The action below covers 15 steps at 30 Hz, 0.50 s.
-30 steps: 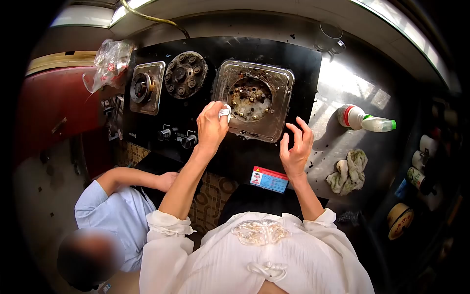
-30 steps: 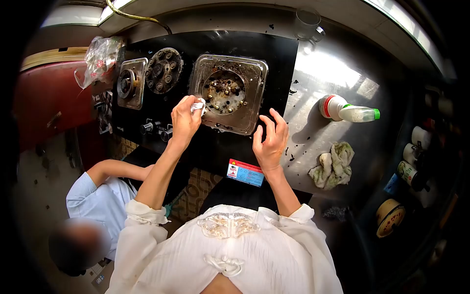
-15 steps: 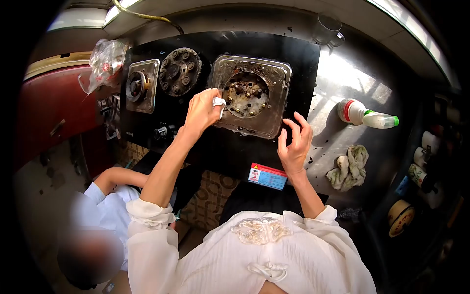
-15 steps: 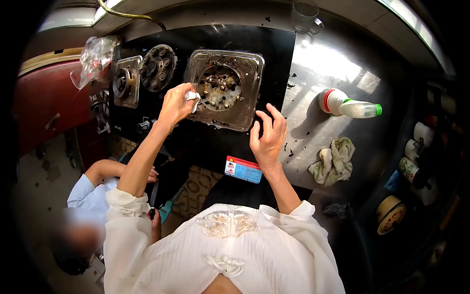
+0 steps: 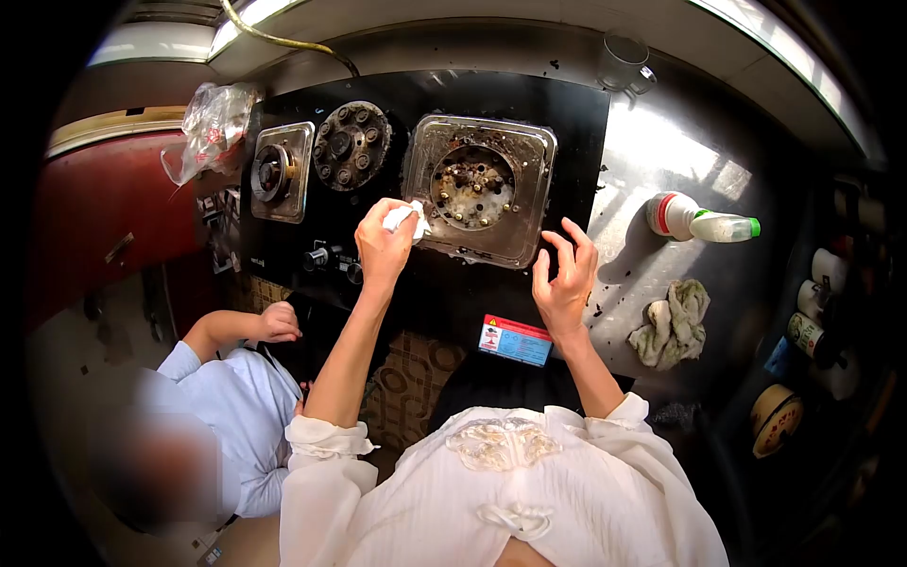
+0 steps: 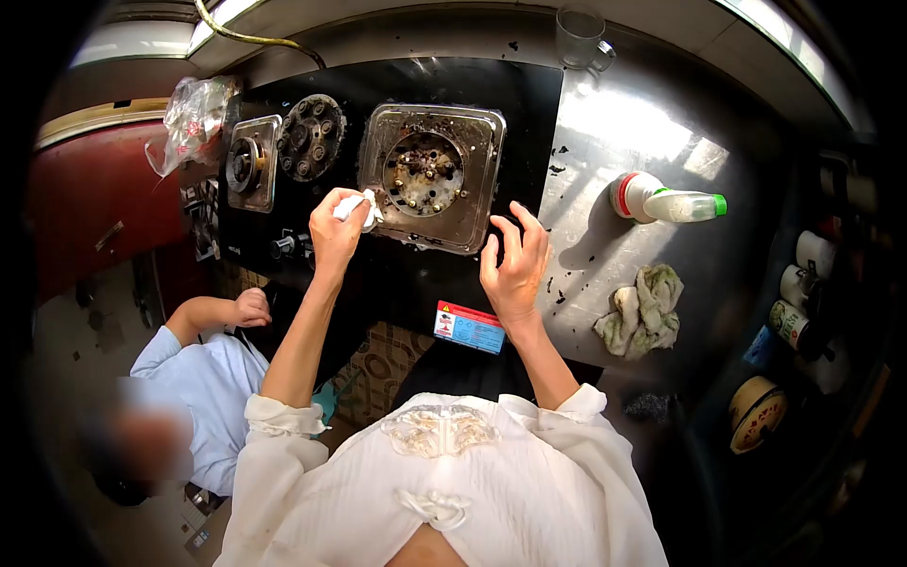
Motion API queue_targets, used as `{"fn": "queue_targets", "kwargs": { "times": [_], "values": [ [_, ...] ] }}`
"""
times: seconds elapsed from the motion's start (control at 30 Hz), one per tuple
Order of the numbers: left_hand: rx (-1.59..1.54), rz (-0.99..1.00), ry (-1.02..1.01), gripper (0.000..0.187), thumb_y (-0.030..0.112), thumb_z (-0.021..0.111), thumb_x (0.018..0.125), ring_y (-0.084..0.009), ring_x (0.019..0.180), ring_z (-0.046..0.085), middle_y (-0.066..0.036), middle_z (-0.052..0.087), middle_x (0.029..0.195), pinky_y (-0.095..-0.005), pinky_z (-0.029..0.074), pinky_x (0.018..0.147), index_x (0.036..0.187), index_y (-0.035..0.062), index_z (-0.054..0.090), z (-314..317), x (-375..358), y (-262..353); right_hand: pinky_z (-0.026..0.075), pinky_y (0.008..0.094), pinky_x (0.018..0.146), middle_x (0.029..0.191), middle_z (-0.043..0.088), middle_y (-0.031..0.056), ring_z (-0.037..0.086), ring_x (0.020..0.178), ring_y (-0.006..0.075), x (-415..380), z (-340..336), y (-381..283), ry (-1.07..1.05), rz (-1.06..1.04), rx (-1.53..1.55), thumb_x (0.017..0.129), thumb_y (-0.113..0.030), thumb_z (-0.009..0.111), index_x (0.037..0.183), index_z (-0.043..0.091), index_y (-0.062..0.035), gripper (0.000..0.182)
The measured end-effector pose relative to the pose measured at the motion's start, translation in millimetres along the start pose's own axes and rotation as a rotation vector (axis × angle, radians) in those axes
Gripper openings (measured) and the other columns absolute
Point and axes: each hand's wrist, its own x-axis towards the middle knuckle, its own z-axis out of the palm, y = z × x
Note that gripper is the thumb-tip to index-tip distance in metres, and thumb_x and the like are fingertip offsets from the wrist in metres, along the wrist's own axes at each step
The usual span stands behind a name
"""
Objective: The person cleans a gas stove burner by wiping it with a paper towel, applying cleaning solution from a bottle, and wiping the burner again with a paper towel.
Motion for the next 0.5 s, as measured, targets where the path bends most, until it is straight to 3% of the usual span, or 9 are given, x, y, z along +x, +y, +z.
{"fn": "queue_targets", "kwargs": {
  "times": [0.03,0.1,0.17,0.2,0.37,0.43,0.5],
  "values": [
    [0.046,0.080,0.045,0.007,0.007,0.072,0.087,-0.0102,0.070,0.064,-0.003,0.069,0.079,-0.0282,0.050,0.065,0.089,0.0004,0.070,2.5,3.9,2.1,0.044,0.0428,0.101,0.131,0.057,0.0125,0.056,0.119,0.0310,0.6,0.7,0.3,-0.002,0.002,-0.003,0.083,-0.001,0.067,0.111,0.069,-0.0049,0.027],
    [0.256,0.234,-0.004,0.011,0.006,0.068,0.085,-0.0266,0.074,0.066,-0.013,0.066,0.085,-0.0342,0.051,0.068,0.095,0.0008,0.071,10.2,3.4,10.0,0.044,0.0430,0.101,0.131,0.057,0.0125,0.056,0.119,0.0310,-0.3,2.0,-0.3,-0.006,-0.001,-0.003,0.083,-0.001,0.067,0.110,0.069,-0.0050,0.027],
    [0.335,0.290,0.067,0.013,0.005,0.065,0.085,-0.0323,0.076,0.067,-0.015,0.067,0.087,-0.0372,0.052,0.070,0.096,0.0003,0.071,18.9,-3.3,12.9,0.044,0.0429,0.101,0.131,0.057,0.0122,0.056,0.119,0.0310,0.0,1.6,1.1,-0.005,-0.003,-0.013,0.083,-0.001,0.067,0.111,0.069,-0.0050,0.028],
    [0.367,0.226,0.099,0.013,0.006,0.065,0.086,-0.0360,0.079,0.069,-0.017,0.069,0.089,-0.0397,0.052,0.072,0.095,-0.0009,0.071,23.7,-7.5,14.8,0.044,0.0429,0.101,0.131,0.057,0.0122,0.056,0.119,0.0310,-0.2,1.0,1.4,-0.004,-0.003,-0.015,0.083,-0.001,0.067,0.111,0.069,-0.0050,0.028],
    [0.291,0.067,0.184,0.012,0.008,0.068,0.085,-0.0365,0.081,0.070,-0.019,0.070,0.087,-0.0411,0.053,0.074,0.091,-0.0019,0.069,38.6,-29.8,17.0,0.044,0.0423,0.101,0.131,0.057,0.0119,0.057,0.118,0.0306,0.3,2.5,1.1,0.005,-0.011,-0.012,0.084,-0.001,0.066,0.110,0.070,-0.0049,0.027],
    [0.222,0.108,0.166,0.011,0.007,0.067,0.085,-0.0354,0.080,0.069,-0.019,0.070,0.087,-0.0401,0.053,0.074,0.090,-0.0024,0.069,51.7,-38.8,18.6,0.044,0.0425,0.101,0.130,0.057,0.0120,0.057,0.118,0.0303,-0.4,2.5,0.3,0.001,-0.010,-0.010,0.084,-0.001,0.066,0.110,0.070,-0.0049,0.026],
    [0.109,0.048,0.161,0.012,0.005,0.068,0.084,-0.0274,0.079,0.070,-0.015,0.071,0.086,-0.0360,0.053,0.075,0.093,-0.0030,0.071,53.1,-41.9,15.5,0.044,0.0423,0.101,0.130,0.058,0.0121,0.057,0.118,0.0306,0.5,1.5,-0.2,0.003,-0.010,-0.017,0.084,-0.002,0.067,0.110,0.070,-0.0049,0.026]
  ]
}}
